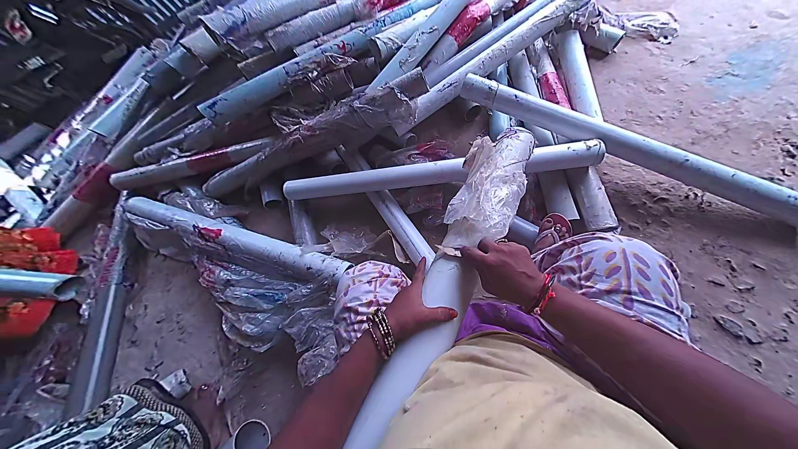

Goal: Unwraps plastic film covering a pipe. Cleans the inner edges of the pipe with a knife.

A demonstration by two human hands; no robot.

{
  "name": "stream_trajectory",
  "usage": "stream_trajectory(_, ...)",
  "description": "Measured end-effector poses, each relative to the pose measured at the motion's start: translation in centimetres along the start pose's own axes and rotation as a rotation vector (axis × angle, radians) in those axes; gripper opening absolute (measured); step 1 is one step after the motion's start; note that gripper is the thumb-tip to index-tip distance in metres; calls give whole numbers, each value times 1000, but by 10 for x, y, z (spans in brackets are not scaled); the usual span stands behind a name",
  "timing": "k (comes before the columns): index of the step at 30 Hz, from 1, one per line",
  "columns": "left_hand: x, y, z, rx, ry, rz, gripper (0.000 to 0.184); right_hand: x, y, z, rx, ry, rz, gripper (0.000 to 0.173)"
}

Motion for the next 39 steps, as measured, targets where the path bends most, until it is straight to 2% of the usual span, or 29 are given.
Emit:
stream_trajectory(3, -2, -2, 0, 27, -13, -16, 135, -14, 7, 21, -218, -297, -178, 32)
stream_trajectory(4, -4, -2, 0, 42, -19, -19, 135, -17, 11, 25, -305, -345, -212, 33)
stream_trajectory(5, -5, -3, 0, 56, -28, -20, 135, -14, 14, 24, -368, -313, -208, 33)
stream_trajectory(8, -7, -5, 3, 90, -45, -35, 134, 9, 8, 10, -458, -41, -36, 28)
stream_trajectory(10, -6, -5, 4, 105, -51, -52, 134, 23, 0, 4, -359, 48, 81, 27)
stream_trajectory(14, -2, -3, 3, 94, -41, -71, 135, 20, 4, -1, -101, 135, 134, 27)
stream_trajectory(17, -4, -6, 2, 129, -22, -95, 133, 8, 7, -1, -80, 86, 119, 24)
stream_trajectory(20, -6, -10, 4, 155, -35, -97, 130, -3, 15, 12, -421, -147, -81, 28)
stream_trajectory(21, -6, -10, 5, 149, -46, -91, 131, -5, 24, 16, -574, -99, -144, 29)
stream_trajectory(24, -2, -5, 12, 22, -38, -38, 137, -12, 46, 41, -1082, 345, -380, 24)
stream_trajectory(26, 3, 11, 19, -229, 39, -11, 141, -20, 64, 67, -1201, 659, -628, 21)
stream_trajectory(28, 13, 40, 21, -482, 128, -39, 142, -28, 89, 83, -1251, 827, -913, 21)
stream_trajectory(30, 15, 64, 12, -616, 295, -282, 128, -32, 115, 85, -1263, 889, -1086, 28)
stream_trajectory(32, 3, 84, -3, -616, 491, -683, 112, -34, 134, 78, -1248, 893, -1170, 34)
stream_trajectory(33, -5, 98, -10, -613, 519, -815, 106, -35, 138, 74, -1231, 864, -1200, 35)
stream_trajectory(35, -22, 130, -25, -657, 501, -937, 95, -36, 138, 68, -1216, 795, -1229, 36)
stream_trajectory(37, -37, 164, -37, -775, 402, -845, 86, -38, 135, 65, -1213, 760, -1247, 34)
stream_trajectory(39, -46, 199, -47, -935, 247, -574, 85, -36, 131, 68, -1319, 759, -1222, 34)
Point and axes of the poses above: each hand's wrist, its own x-axis away from the middle knuckle, its own z-axis out of the back of the hand, y = z × x, the point moved 1 cm from there along -x, towards the middle knuckle, and after that the axes turned 2 degrees about z, right-handed, at the moved point
